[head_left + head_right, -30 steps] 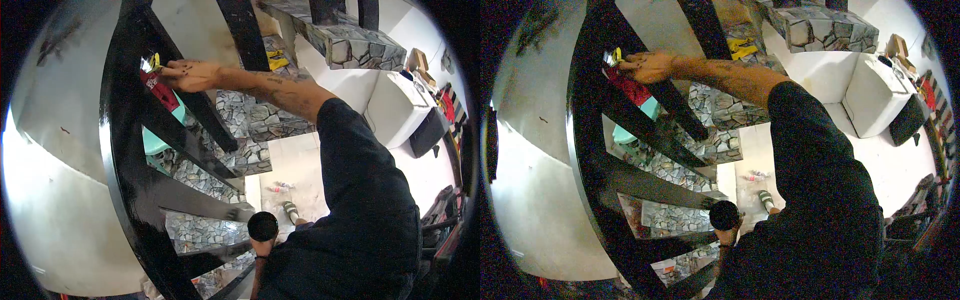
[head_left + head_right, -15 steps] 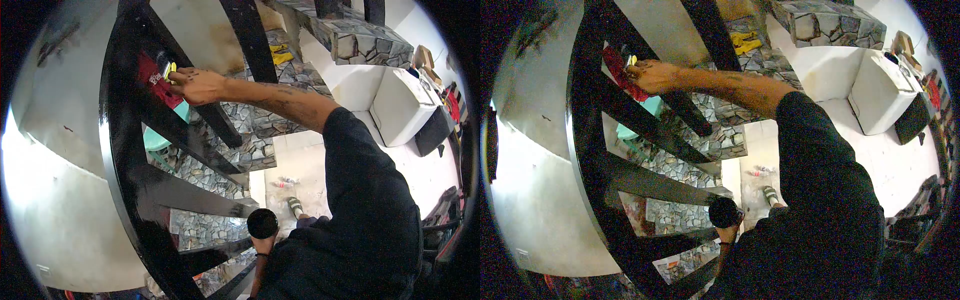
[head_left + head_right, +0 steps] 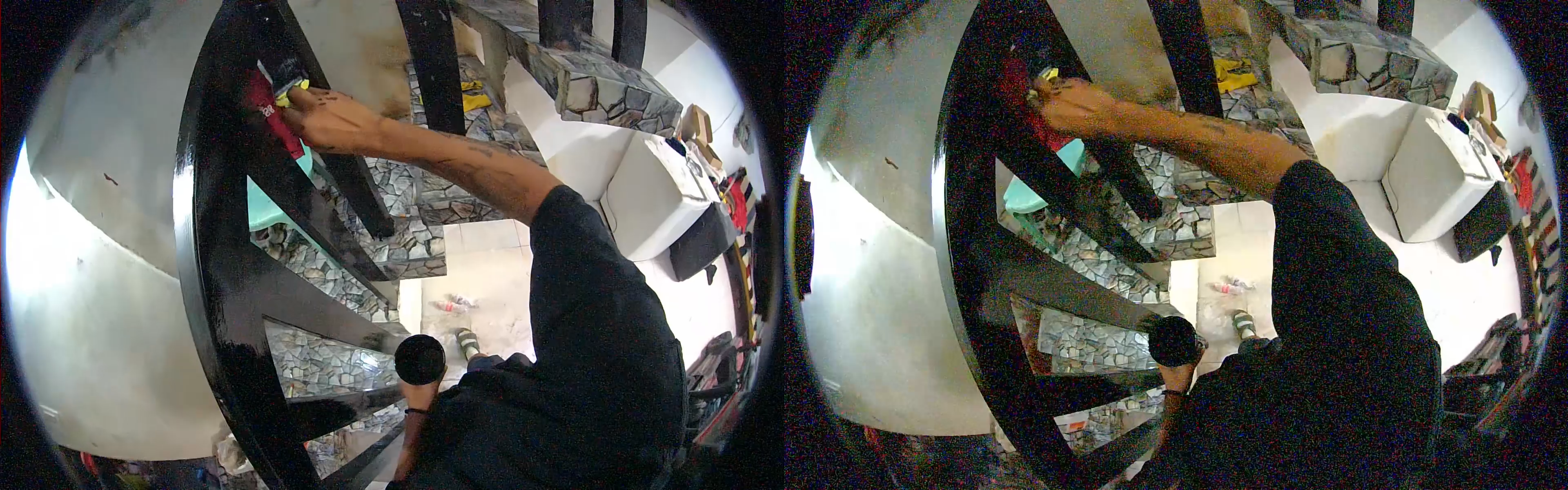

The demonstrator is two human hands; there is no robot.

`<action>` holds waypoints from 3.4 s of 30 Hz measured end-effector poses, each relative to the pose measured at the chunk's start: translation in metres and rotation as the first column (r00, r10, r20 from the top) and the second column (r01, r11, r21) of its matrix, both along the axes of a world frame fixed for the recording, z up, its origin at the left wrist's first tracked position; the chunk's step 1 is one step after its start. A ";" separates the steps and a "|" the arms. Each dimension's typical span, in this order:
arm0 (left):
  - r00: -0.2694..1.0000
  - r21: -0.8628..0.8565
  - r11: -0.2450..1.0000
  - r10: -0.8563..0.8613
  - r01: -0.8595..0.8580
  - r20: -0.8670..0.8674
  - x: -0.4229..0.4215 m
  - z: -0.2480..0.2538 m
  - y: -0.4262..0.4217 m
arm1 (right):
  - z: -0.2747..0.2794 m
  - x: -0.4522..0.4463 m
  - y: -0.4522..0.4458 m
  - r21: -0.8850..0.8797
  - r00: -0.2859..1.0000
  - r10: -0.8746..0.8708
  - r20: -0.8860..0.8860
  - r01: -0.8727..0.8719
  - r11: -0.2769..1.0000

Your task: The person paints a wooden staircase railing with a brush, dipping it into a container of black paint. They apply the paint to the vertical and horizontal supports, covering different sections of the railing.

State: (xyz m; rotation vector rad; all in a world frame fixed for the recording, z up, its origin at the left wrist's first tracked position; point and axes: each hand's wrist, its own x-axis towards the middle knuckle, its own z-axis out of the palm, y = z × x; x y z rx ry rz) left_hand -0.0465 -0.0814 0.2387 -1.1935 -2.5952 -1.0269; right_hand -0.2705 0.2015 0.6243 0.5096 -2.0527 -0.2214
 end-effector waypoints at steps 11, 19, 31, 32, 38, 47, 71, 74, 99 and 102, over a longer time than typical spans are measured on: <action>0.984 0.103 0.993 0.035 -0.054 0.177 0.003 -0.004 0.008 | 0.007 -0.007 0.002 -0.129 0.995 -0.083 -0.060 0.075 0.989; 0.986 0.126 0.992 -0.035 0.014 0.161 0.004 -0.004 0.004 | 0.040 0.013 -0.004 -0.135 0.996 -0.038 -0.087 0.026 0.991; 0.978 0.146 0.989 -0.016 -0.014 0.206 0.007 -0.002 0.006 | 0.029 0.016 0.004 -0.418 0.966 0.057 0.251 0.055 0.907; 0.984 0.144 0.990 -0.016 -0.010 0.178 0.007 0.001 0.007 | 0.026 0.005 0.016 -0.212 0.991 -0.026 0.131 0.054 0.976; 0.994 0.194 0.981 -0.040 0.020 0.103 0.006 0.026 0.014 | 0.000 0.014 0.011 -0.090 0.988 -0.131 0.076 0.138 0.986; 0.969 0.265 0.964 -0.079 0.014 0.234 0.006 0.020 0.020 | 0.022 0.000 0.020 -0.075 0.998 -0.043 -0.034 0.040 0.996; 0.919 0.323 0.938 -0.013 -0.125 0.395 0.014 0.002 0.013 | -0.063 0.050 -0.014 -0.319 0.897 0.090 0.434 0.060 0.946; 0.925 0.345 0.930 -0.013 -0.129 0.380 0.013 -0.003 0.017 | -0.057 0.024 0.011 -0.337 0.900 0.139 0.414 0.010 0.941; 0.910 0.386 0.896 0.045 -0.220 0.412 0.012 -0.004 0.006 | -0.087 0.032 0.010 0.150 0.672 -0.281 0.685 0.247 0.957; 0.893 0.367 0.905 0.030 -0.215 0.449 0.013 -0.003 0.005 | -0.069 0.004 0.023 -0.137 0.916 -0.052 0.397 0.115 0.984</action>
